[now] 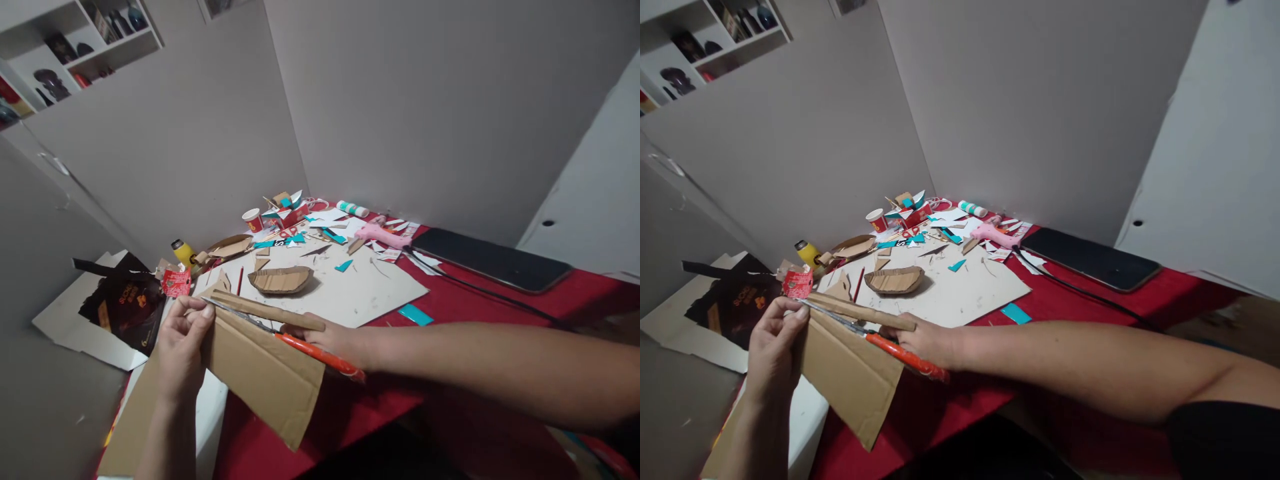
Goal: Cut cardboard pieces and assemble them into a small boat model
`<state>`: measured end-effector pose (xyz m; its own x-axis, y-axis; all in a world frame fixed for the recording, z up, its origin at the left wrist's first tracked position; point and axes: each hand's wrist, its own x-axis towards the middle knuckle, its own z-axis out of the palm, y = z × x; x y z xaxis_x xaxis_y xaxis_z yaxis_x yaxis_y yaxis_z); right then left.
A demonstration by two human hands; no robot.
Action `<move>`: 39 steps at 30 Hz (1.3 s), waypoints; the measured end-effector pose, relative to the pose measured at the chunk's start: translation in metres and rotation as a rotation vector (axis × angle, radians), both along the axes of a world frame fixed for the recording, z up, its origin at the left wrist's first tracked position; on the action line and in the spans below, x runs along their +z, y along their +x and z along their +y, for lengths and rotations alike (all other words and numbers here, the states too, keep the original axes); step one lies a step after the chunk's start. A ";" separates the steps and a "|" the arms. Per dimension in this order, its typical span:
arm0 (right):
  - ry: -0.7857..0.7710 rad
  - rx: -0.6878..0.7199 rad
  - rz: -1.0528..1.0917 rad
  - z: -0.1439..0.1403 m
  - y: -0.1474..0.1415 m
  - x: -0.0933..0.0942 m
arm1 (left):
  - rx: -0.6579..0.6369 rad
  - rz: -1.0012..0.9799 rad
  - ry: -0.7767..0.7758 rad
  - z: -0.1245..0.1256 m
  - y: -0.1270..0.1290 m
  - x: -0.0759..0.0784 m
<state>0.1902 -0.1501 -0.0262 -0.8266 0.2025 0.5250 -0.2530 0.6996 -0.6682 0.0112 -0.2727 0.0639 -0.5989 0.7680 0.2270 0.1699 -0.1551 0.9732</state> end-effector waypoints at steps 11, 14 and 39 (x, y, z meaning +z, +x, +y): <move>-0.758 -0.030 -0.037 0.003 0.000 0.027 | 0.128 0.035 0.071 -0.002 -0.020 0.009; -0.867 -0.003 -0.003 0.006 0.000 0.030 | 0.270 0.065 0.110 0.003 -0.029 0.004; -0.660 -0.300 0.423 0.035 0.012 0.047 | -0.209 0.829 -0.262 0.070 -0.024 -0.086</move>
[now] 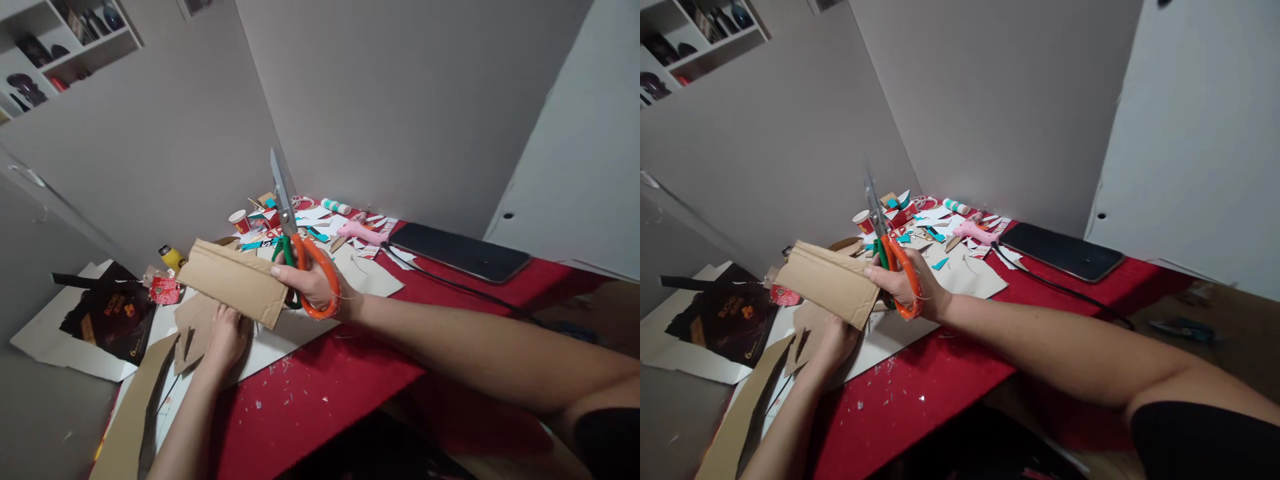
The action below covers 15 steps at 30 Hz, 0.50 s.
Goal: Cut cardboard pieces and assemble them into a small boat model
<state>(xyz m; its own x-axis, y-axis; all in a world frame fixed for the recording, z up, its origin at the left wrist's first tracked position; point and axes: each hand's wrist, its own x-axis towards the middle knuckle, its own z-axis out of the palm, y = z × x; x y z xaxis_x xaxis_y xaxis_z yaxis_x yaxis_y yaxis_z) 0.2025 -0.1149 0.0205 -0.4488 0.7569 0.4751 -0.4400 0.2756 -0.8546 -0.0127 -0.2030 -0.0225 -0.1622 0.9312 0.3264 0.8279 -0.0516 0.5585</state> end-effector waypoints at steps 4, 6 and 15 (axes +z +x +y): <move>0.062 0.020 -0.012 -0.003 0.005 0.005 | -0.057 0.034 -0.034 -0.006 0.002 0.006; 0.072 0.011 -0.009 -0.005 0.008 0.008 | -0.075 0.038 -0.057 -0.013 0.008 0.011; 0.169 -0.242 0.176 -0.002 0.013 0.020 | -0.077 -0.142 -0.162 -0.063 -0.001 0.076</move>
